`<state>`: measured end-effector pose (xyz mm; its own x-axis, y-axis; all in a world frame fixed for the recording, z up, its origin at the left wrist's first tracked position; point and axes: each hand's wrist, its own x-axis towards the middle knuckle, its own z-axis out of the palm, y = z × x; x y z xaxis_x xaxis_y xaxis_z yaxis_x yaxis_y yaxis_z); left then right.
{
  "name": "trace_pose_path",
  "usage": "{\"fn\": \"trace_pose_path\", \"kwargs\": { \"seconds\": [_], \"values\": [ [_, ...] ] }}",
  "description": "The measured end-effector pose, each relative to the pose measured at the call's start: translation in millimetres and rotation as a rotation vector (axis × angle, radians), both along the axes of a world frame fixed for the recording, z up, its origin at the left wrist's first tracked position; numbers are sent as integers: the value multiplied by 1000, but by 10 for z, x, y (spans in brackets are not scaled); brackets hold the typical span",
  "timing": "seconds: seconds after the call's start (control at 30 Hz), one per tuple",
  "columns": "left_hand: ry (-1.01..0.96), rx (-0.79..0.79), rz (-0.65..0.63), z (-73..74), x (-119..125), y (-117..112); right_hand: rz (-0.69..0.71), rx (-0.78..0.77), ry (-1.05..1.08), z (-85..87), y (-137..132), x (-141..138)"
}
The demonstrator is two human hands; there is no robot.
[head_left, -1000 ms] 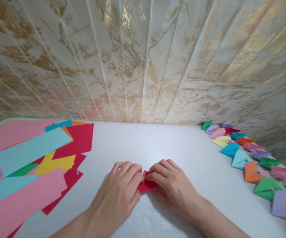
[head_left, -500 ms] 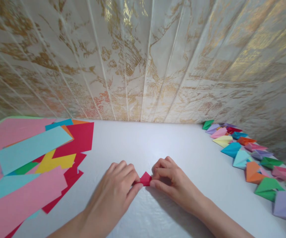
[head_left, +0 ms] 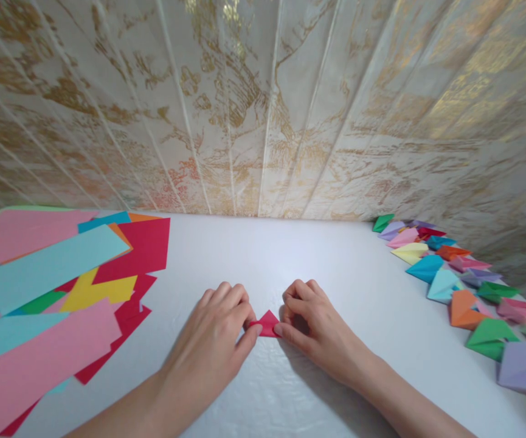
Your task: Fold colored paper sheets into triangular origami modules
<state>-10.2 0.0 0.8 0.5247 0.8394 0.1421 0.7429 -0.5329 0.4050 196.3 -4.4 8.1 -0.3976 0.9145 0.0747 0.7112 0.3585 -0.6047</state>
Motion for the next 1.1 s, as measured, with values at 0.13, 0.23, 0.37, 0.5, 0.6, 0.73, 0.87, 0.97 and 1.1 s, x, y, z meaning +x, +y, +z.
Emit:
{"fn": "trace_pose_path", "kwargs": {
  "seconds": [0.13,0.23,0.37,0.5,0.6,0.73,0.87,0.97,1.1],
  "values": [
    [34,17,-4,-24,4,3,-2,1,-67,12,18,-4],
    [41,29,-4,-30,9,6,2,0,-138,21,34,-8],
    [48,37,-9,-14,19,11,9,-3,-201,37,53,-20],
    [47,34,-9,3,10,13,20,13,-260,57,49,-46],
    [40,46,-13,12,4,18,28,39,-306,60,35,-62],
    [60,68,-13,27,19,35,26,100,-358,30,9,-65],
    [75,104,-11,12,22,48,32,158,-392,-4,-1,-49],
    [58,106,-17,-14,8,46,34,146,-388,-9,9,-43],
    [53,82,-18,-30,0,28,30,133,-391,-11,14,-45]
  ]
}}
